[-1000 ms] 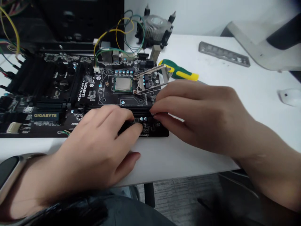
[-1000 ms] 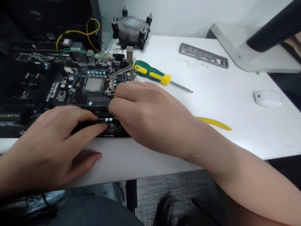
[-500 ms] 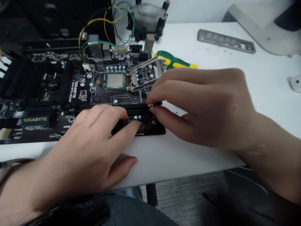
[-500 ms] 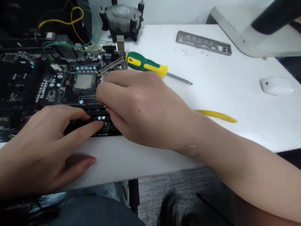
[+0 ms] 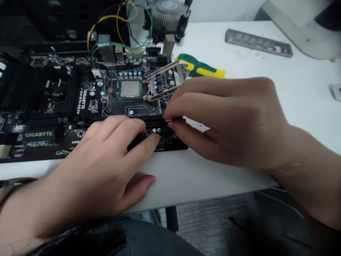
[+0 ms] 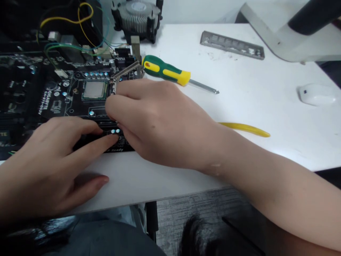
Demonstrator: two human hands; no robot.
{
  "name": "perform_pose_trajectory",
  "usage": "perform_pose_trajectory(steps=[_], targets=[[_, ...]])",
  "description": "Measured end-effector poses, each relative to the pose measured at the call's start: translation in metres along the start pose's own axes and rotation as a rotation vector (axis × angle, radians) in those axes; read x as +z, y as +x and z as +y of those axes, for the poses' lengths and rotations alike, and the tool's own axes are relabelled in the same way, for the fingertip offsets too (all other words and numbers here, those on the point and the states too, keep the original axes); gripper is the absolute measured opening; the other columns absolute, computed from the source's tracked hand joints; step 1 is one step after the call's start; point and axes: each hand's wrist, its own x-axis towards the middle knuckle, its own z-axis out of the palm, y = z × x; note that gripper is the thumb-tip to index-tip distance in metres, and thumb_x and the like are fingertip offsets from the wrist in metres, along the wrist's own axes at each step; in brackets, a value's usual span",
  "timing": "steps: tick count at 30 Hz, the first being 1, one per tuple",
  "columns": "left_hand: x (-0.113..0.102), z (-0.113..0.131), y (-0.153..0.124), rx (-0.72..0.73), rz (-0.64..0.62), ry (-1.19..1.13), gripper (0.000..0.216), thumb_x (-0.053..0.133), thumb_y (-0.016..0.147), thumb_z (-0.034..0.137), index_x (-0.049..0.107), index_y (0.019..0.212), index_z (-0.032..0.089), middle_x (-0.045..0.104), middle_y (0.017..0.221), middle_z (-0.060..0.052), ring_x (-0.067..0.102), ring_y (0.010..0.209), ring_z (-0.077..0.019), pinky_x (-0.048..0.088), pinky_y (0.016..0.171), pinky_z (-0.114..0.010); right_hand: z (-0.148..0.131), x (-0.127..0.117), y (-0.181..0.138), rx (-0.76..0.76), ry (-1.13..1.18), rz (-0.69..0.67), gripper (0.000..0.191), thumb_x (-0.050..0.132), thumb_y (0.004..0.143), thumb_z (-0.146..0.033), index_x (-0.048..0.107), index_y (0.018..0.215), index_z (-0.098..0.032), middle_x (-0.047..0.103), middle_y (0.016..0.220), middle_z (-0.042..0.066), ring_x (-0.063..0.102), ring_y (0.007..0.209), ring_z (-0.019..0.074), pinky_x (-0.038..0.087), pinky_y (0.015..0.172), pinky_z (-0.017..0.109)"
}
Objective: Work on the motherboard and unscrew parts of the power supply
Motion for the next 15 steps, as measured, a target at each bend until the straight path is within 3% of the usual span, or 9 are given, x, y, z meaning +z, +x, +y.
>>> perform_pose_trajectory(steps=[9,15], targets=[[-0.0019,0.0008,-0.0017,-0.036,0.046,-0.079,0.035,0.05,0.092,0.03,0.052,0.122,0.012,0.058,0.116,-0.015,0.056,0.103,-0.0298,0.05,0.078,-0.044,0.0006,-0.0053,0.0051,0.052,0.172,-0.007,0.02,0.049,0.096,-0.016,0.066,0.089,-0.023,0.07,0.089,-0.003,0.063,0.079,0.0064,0.048,0.068,0.021],[-0.0017,0.001,-0.0025,-0.051,0.045,-0.081,0.025,0.046,0.094,0.031,0.055,0.113,0.016,0.058,0.115,-0.013,0.056,0.104,-0.0291,0.051,0.08,-0.044,-0.0039,-0.0039,0.0026,-0.038,0.128,-0.023,0.024,0.051,0.094,-0.009,0.067,0.081,-0.019,0.067,0.09,0.0,0.061,0.078,0.0079,0.045,0.064,0.021]])
